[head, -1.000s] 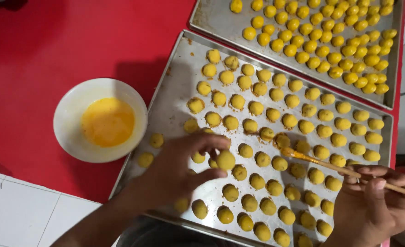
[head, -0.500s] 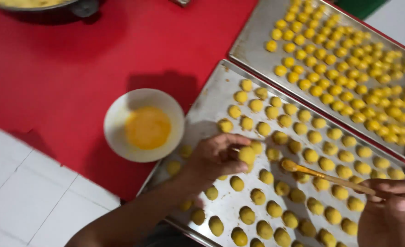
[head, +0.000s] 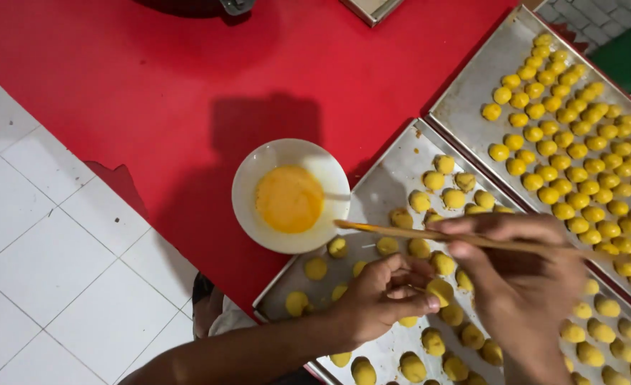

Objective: Applying egg wash glaze to small round cookies on baking trays using a pastry brush.

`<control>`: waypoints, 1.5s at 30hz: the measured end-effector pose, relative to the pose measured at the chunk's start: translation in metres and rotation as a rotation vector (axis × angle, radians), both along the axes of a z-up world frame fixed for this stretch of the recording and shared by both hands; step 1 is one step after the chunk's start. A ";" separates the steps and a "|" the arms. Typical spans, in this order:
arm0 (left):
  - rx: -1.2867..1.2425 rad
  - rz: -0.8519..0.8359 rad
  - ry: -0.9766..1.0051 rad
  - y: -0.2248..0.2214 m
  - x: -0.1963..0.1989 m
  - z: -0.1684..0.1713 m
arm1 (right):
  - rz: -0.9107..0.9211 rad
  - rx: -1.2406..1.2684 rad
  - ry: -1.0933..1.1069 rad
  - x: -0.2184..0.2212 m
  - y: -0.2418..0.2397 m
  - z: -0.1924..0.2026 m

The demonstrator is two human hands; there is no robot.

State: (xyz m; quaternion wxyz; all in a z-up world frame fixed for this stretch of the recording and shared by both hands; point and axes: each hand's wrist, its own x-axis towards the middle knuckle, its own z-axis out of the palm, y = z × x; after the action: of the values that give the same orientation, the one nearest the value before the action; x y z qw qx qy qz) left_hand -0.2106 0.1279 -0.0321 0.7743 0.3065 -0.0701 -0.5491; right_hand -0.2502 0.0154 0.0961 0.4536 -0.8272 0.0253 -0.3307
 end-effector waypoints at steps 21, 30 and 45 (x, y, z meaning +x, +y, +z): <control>-0.047 -0.040 0.203 0.007 0.001 0.008 | 0.278 0.055 0.344 0.087 0.013 -0.007; 0.016 0.025 0.257 0.007 0.001 0.020 | 0.249 0.058 0.371 0.090 0.014 -0.010; -0.041 0.091 0.205 0.007 -0.001 0.013 | 0.156 0.117 0.340 0.088 0.008 -0.005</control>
State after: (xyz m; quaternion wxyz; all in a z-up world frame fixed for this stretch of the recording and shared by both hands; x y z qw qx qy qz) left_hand -0.2115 0.1350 -0.0192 0.8078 0.2355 0.0124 -0.5403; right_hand -0.1619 0.0234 0.0910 0.5143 -0.8428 0.0566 -0.1480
